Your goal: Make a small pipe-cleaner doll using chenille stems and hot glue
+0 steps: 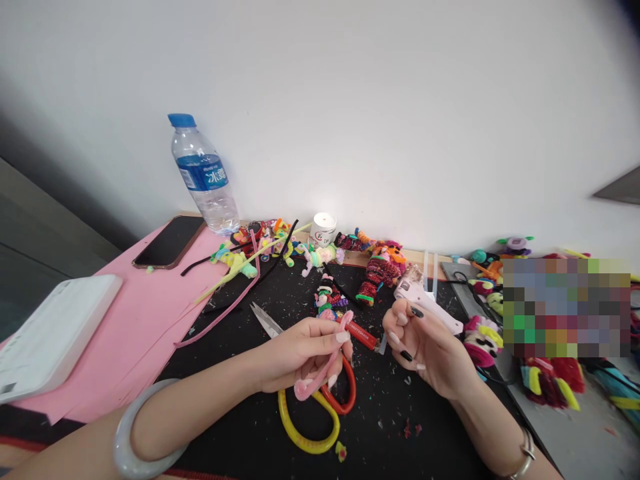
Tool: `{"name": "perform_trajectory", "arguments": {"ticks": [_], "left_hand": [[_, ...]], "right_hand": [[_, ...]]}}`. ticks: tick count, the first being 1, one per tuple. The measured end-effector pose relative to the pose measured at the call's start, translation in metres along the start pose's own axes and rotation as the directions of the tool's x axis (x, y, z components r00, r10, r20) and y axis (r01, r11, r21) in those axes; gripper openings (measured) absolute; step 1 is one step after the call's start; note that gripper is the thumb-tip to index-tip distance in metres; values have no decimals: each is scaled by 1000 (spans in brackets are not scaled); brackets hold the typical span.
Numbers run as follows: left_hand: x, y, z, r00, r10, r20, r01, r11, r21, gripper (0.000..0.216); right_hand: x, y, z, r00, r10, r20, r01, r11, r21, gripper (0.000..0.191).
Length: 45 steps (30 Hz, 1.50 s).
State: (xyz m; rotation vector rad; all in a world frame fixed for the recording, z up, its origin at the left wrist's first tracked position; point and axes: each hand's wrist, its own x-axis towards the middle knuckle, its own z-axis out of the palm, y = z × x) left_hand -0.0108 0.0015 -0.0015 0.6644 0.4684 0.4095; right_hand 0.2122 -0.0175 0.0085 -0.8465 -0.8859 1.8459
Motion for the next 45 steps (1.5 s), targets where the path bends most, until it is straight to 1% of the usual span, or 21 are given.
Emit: {"name": "perform_trajectory", "arguments": {"ticks": [4, 8, 13, 17, 26, 30, 35, 39, 42, 45], "left_hand": [[0, 0, -1, 1000, 2, 7, -2, 1000, -5, 25], [0, -2, -2, 1000, 7, 6, -7, 1000, -5, 23], [0, -1, -1, 1000, 11, 5, -11, 1000, 3, 24], [0, -1, -1, 1000, 4, 1, -4, 1000, 16, 25], [0, 0, -2, 1000, -13, 1, 13, 1000, 20, 26], [0, 0, -1, 1000, -13, 1, 13, 1000, 21, 26], [0, -1, -2, 1000, -5, 2, 5, 1000, 20, 26], [-1, -1, -3, 1000, -8, 8, 8, 999, 34, 26], [-1, -1, -3, 1000, -19, 0, 19, 999, 37, 27], [-1, 0, -2, 1000, -17, -4, 17, 999, 28, 27]], "right_hand": [[-1, 0, 0, 1000, -16, 4, 16, 1000, 20, 23], [1, 3, -1, 1000, -14, 17, 13, 1000, 23, 24], [1, 5, -2, 999, -39, -17, 39, 999, -5, 26], [1, 6, -2, 999, -9, -38, 9, 1000, -16, 32], [4, 7, -3, 1000, 31, 2, -31, 999, -7, 49], [3, 6, -2, 1000, 7, -27, -8, 999, -32, 43], [1, 7, -4, 995, -29, -98, 15, 990, -137, 28], [2, 8, -7, 994, -30, -105, 9, 980, -197, 29], [2, 9, -8, 996, -38, -85, 21, 981, -193, 29], [2, 9, -6, 999, -3, -47, -5, 984, -180, 30]]}}
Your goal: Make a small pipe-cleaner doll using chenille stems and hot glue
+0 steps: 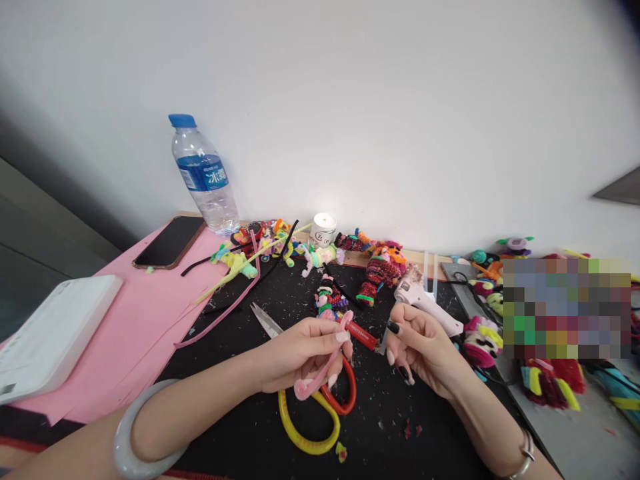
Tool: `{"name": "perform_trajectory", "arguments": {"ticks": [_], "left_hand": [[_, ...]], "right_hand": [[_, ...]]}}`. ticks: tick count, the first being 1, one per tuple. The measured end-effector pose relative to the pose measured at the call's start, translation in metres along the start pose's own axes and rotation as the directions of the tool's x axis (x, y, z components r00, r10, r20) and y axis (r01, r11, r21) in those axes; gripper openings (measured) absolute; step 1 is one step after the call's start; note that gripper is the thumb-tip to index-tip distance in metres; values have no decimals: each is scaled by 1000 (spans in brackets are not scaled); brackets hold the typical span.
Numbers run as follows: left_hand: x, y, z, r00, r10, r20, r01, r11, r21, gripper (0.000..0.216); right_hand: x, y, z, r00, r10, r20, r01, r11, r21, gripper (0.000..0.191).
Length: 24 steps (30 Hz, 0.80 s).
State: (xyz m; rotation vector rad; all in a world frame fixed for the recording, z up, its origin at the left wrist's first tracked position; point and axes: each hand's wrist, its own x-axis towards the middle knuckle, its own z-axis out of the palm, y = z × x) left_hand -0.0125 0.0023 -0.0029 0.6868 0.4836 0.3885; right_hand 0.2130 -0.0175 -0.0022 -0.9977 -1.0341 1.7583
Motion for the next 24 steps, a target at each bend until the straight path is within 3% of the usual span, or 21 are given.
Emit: {"name": "perform_trajectory", "arguments": {"ticks": [11, 24], "left_hand": [[0, 0, 0, 1000, 20, 9, -20, 1000, -3, 25], [0, -2, 0, 999, 32, 1, -32, 999, -17, 24]], "right_hand": [[-2, -5, 4, 994, 108, 1, -108, 994, -28, 30], [-4, -6, 2, 994, 70, 90, -71, 997, 11, 21]]}}
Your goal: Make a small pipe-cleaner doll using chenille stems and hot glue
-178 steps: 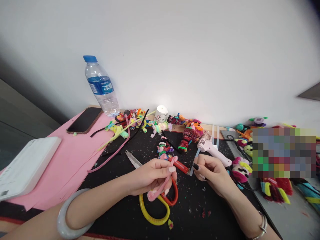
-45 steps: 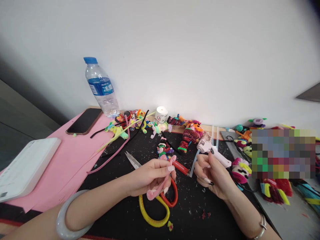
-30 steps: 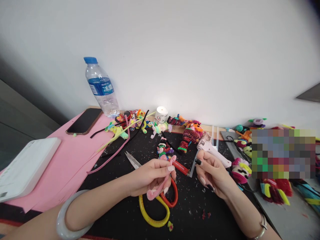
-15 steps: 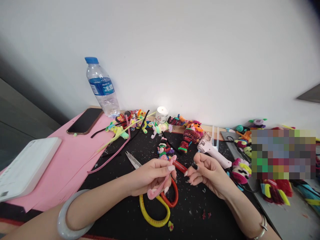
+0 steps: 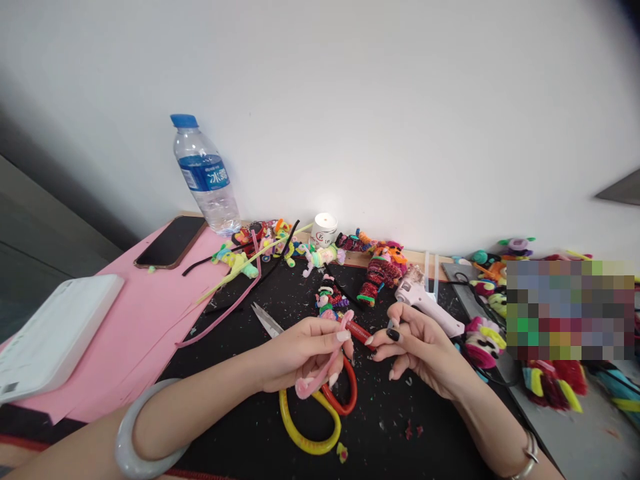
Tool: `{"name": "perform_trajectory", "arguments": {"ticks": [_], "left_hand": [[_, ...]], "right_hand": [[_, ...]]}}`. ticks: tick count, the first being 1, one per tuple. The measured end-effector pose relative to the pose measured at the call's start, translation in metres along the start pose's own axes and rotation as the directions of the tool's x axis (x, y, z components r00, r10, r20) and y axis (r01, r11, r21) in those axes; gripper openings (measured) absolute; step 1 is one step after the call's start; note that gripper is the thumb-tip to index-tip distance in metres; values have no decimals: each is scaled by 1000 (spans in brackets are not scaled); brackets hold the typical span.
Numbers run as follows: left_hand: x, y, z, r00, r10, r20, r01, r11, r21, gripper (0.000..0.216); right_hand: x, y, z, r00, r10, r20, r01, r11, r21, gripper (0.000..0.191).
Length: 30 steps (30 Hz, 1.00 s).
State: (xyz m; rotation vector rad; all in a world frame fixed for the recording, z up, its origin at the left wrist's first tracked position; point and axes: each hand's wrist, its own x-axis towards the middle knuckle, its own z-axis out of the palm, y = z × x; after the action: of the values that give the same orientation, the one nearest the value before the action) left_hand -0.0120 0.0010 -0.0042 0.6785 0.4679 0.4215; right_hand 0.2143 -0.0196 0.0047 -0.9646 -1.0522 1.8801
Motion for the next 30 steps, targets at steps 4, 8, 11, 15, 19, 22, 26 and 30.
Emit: {"name": "perform_trajectory", "arguments": {"ticks": [4, 8, 11, 15, 19, 22, 26, 30], "left_hand": [[0, 0, 1, 1000, -2, -16, 2, 1000, 9, 25], [1, 0, 0, 1000, 2, -23, -2, 1000, 12, 25], [1, 0, 0, 1000, 6, -20, -6, 1000, 14, 25], [0, 0, -1, 999, 29, -29, -28, 999, 33, 25], [1, -1, -2, 999, 40, -13, -39, 999, 37, 24], [1, -2, -3, 999, 40, -5, -40, 998, 43, 23], [0, -1, -3, 999, 37, 14, -37, 997, 60, 22], [0, -2, -2, 998, 60, -10, -59, 997, 58, 19]], "right_hand": [[0, -1, -2, 999, -15, 43, 14, 1000, 19, 20], [-2, -3, -3, 998, -60, 36, 60, 998, -24, 21], [-2, -5, -5, 978, -191, -88, 177, 974, -144, 19], [-2, -7, -15, 700, -573, -425, 172, 713, -680, 27], [2, -10, -31, 461, -815, -352, -263, 254, -931, 18], [6, -10, -39, 524, -797, -300, -470, 23, -883, 41], [8, -8, -40, 623, -627, -469, -652, -85, -753, 49], [7, -11, -40, 626, -571, -531, -669, -43, -742, 45]]}}
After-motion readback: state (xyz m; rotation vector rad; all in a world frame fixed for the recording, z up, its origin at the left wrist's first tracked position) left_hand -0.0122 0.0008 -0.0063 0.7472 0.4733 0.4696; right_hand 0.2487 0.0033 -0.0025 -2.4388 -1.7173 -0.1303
